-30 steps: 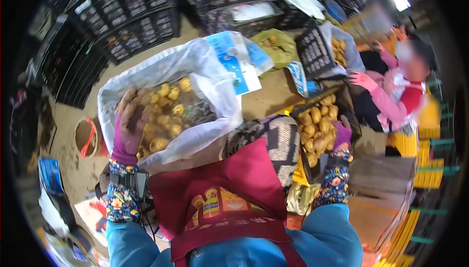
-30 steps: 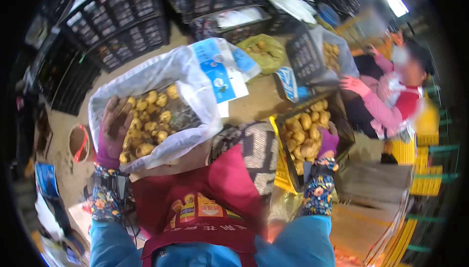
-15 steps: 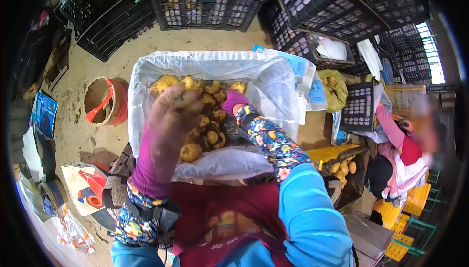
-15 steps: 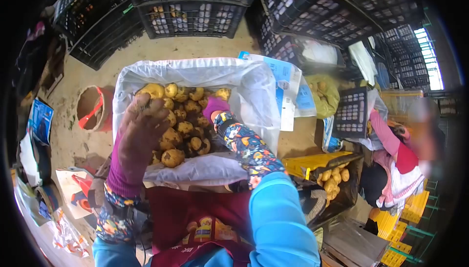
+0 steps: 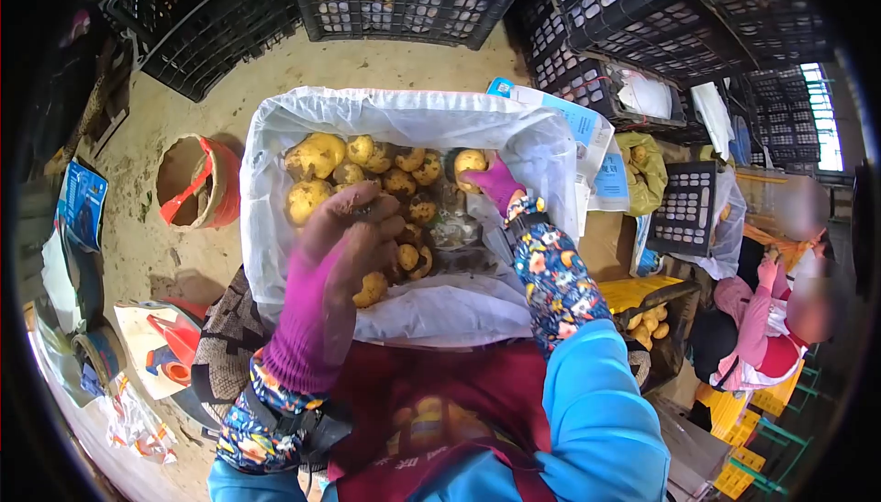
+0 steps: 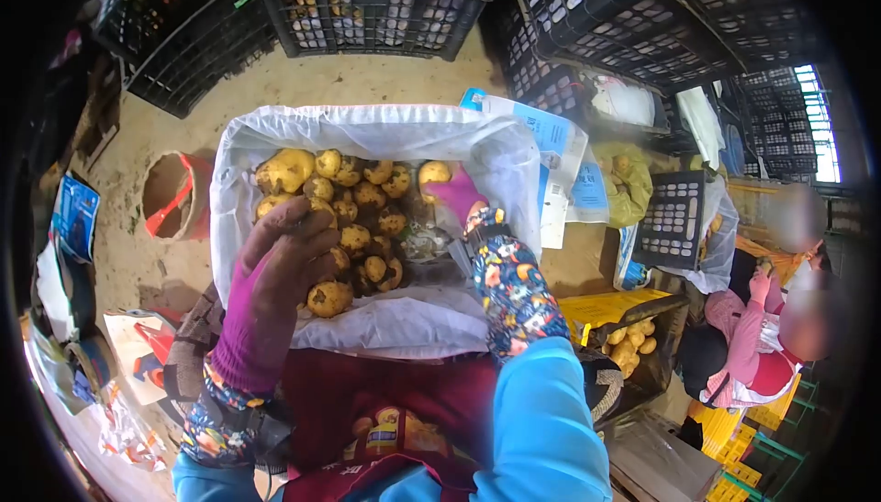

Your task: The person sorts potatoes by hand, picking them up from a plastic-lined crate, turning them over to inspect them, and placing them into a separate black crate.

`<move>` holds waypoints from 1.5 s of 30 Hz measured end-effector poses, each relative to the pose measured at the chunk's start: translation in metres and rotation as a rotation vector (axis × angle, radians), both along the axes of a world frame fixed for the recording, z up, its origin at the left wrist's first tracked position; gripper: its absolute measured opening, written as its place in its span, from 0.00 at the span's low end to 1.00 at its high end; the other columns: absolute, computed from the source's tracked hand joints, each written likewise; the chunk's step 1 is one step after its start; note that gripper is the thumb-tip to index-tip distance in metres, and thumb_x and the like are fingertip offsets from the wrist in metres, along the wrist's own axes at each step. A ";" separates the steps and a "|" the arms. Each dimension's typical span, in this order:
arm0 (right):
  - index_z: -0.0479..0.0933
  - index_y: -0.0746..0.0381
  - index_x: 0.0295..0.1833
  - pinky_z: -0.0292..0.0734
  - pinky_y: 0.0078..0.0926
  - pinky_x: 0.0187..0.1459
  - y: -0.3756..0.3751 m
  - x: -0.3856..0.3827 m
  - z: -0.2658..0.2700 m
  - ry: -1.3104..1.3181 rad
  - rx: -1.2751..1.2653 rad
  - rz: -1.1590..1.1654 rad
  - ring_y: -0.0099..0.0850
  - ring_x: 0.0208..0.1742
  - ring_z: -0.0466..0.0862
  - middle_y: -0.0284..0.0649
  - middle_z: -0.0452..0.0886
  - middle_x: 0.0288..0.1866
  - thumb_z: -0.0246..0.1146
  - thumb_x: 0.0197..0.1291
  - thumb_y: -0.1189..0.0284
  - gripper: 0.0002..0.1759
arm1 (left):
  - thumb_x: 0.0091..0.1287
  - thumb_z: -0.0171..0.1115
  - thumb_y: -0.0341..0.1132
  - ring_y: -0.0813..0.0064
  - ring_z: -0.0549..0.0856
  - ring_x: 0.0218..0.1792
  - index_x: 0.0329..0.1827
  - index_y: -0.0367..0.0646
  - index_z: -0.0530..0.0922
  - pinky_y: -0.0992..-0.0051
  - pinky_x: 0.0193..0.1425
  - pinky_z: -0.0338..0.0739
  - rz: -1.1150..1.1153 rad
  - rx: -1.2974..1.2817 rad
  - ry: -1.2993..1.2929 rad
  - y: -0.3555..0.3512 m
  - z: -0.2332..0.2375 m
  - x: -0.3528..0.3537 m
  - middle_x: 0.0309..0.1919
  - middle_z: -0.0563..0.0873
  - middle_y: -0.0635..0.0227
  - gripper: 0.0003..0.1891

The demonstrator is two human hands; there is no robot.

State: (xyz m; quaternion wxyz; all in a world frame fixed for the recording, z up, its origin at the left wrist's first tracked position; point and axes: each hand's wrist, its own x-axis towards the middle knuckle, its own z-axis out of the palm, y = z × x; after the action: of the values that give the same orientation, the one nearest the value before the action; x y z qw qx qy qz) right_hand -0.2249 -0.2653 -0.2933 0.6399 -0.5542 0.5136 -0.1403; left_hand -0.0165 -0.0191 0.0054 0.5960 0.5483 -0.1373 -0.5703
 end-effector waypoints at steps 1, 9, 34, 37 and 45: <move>0.68 0.63 0.65 0.76 0.30 0.57 0.019 0.003 0.053 -0.141 -0.158 0.094 0.34 0.57 0.79 0.41 0.77 0.57 0.75 0.44 0.74 0.39 | 0.73 0.56 0.44 0.69 0.79 0.61 0.72 0.42 0.63 0.65 0.62 0.75 -0.028 -0.001 -0.049 0.003 -0.012 -0.003 0.65 0.74 0.61 0.28; 0.74 0.65 0.61 0.74 0.28 0.60 0.135 0.003 0.273 -0.194 -0.733 0.368 0.33 0.58 0.79 0.42 0.78 0.59 0.74 0.52 0.65 0.32 | 0.71 0.58 0.37 0.69 0.81 0.56 0.75 0.48 0.59 0.70 0.55 0.80 -0.244 -0.071 0.315 0.007 -0.041 -0.045 0.61 0.75 0.63 0.30; 0.66 0.60 0.69 0.79 0.38 0.57 0.177 0.005 0.269 -1.058 0.722 -0.043 0.35 0.61 0.79 0.45 0.75 0.63 0.49 0.72 0.47 0.32 | 0.57 0.60 0.19 0.73 0.76 0.56 0.55 0.45 0.69 0.73 0.62 0.73 -0.240 -0.651 -1.005 0.008 -0.027 -0.042 0.51 0.75 0.66 0.22; 0.64 0.59 0.70 0.78 0.40 0.59 0.177 -0.004 0.262 -1.020 0.522 0.039 0.36 0.64 0.76 0.42 0.73 0.66 0.50 0.72 0.50 0.31 | 0.58 0.61 0.21 0.77 0.76 0.50 0.48 0.44 0.72 0.75 0.53 0.76 -0.352 -0.701 -0.320 0.004 -0.032 -0.041 0.48 0.75 0.68 0.16; 0.70 0.56 0.64 0.80 0.49 0.55 0.157 -0.182 0.334 -0.976 0.026 -0.464 0.40 0.56 0.82 0.42 0.80 0.56 0.57 0.69 0.53 0.25 | 0.69 0.60 0.25 0.86 0.69 0.30 0.29 0.49 0.65 0.80 0.41 0.71 -0.121 -0.323 -0.202 0.009 -0.039 -0.040 0.26 0.68 0.79 0.13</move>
State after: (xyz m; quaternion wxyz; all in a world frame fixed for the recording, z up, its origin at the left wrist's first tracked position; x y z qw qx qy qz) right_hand -0.4074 -0.1078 0.0412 0.7631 -0.2887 0.2674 -0.5127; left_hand -0.0561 -0.0101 -0.0339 0.6241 0.4908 -0.3187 -0.5178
